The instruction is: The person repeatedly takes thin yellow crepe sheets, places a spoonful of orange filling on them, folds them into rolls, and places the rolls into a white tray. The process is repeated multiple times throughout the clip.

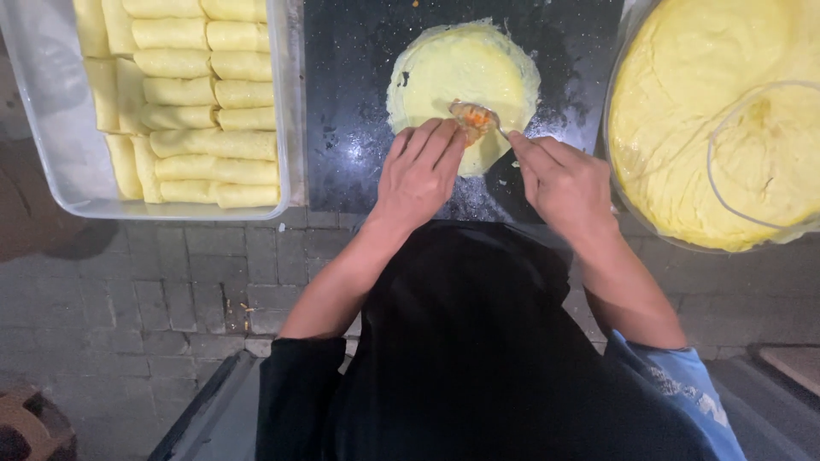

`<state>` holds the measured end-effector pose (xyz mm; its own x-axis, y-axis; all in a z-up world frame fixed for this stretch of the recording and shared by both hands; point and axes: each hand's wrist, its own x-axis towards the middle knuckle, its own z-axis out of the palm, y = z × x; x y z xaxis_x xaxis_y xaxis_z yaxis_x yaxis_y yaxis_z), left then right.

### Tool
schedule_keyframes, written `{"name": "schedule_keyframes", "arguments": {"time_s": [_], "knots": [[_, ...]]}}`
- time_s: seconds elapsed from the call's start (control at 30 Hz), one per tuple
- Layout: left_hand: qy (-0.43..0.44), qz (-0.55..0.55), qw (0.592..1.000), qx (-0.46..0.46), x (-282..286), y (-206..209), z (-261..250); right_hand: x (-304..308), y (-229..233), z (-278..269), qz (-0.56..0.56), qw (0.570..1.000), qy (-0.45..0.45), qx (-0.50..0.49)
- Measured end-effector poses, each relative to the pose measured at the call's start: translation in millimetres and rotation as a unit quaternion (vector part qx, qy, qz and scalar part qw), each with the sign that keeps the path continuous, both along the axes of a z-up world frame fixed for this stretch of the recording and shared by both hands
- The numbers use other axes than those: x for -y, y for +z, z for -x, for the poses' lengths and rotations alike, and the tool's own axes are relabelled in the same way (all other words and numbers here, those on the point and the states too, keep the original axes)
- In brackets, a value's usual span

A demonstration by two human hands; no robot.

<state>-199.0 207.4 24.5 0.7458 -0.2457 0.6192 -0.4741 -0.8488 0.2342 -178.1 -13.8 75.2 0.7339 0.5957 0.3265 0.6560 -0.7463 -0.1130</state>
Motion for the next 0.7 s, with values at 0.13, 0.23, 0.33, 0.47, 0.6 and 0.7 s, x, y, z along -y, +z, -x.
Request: {"name": "schedule_keyframes", "arguments": {"time_s": [0.13,0.23,0.33,0.47,0.6,0.7], "knots": [[-0.01,0.008,1.0,-0.003,7,12,-4,-9,5,2,-0.034,0.999,0.006,-0.041],[0.007,-0.005,1.0,-0.006,12,13,-6,-13,4,3,-0.059,0.996,0.003,-0.06],[0.01,-0.023,1.0,0.002,13,4,-5,-11,-5,2,-0.061,0.996,-0.016,-0.067],[-0.006,-0.003,1.0,0.009,7,2,-6,-4,-3,-9,-0.202,0.956,-0.039,-0.207],[-0.003,0.021,0.999,0.032,-2,-13,-7,6,3,-16,-0.306,0.883,-0.063,-0.351],[-0.02,0.065,0.998,0.016,-12,-9,-3,22,2,-18,-0.367,0.817,-0.111,-0.432]]}}
